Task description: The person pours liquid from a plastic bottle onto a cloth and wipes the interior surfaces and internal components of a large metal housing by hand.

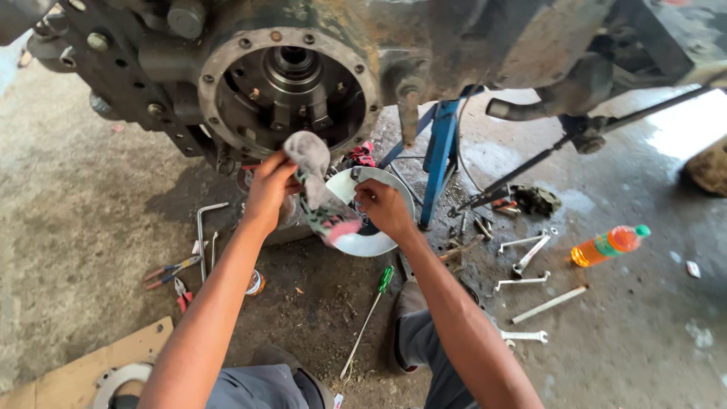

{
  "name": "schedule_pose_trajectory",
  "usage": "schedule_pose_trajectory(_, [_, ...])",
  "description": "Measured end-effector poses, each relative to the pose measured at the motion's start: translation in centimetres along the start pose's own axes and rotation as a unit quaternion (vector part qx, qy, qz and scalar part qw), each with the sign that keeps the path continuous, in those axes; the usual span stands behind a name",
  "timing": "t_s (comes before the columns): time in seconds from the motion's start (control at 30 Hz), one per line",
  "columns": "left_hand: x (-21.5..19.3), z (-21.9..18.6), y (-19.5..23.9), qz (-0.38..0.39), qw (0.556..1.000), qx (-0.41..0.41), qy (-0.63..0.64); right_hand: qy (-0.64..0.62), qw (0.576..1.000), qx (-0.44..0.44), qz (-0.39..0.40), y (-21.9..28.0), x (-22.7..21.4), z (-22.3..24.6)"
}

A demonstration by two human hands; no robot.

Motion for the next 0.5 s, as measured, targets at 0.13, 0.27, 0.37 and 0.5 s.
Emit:
schedule_pose_trajectory(0.13, [0.3, -0.4, 2.6, -0.001, 0.999, -0.023, 0.039, 0.006, 1.0, -0.001, 0.009, 0.0, -0.8, -1.7])
schedule_pose_trajectory(0.27, [0.4, 1.0, 5.5, -0.007, 0.997, -0.061, 0.048, -0.192, 0.975, 0.095, 0.06, 0.5, -4.9, -3.7])
schedule_pose_trajectory(0.37, [-0.3, 3.6, 8.0, 0.007, 0.991, -0.091, 0.097, -0.282, 0.953, 0.102, -0.035, 5.0, -9.5, -7.6])
schedule_pose_trajectory(0.5, [-1.2, 5.1, 8.9, 0.037, 0.98, -0.073, 0.183, -0.214, 0.946, 0.152, -0.19, 16.9, -12.1, -13.3])
Point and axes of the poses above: each hand's wrist, its own y-axis away from the middle knuckle, its own x-axis out of the palm, z = x × y, the point moved 1 cm from there along -y, towards the middle knuckle, and after that the axes turned 4 degrees about y, right-handed, at the moved point
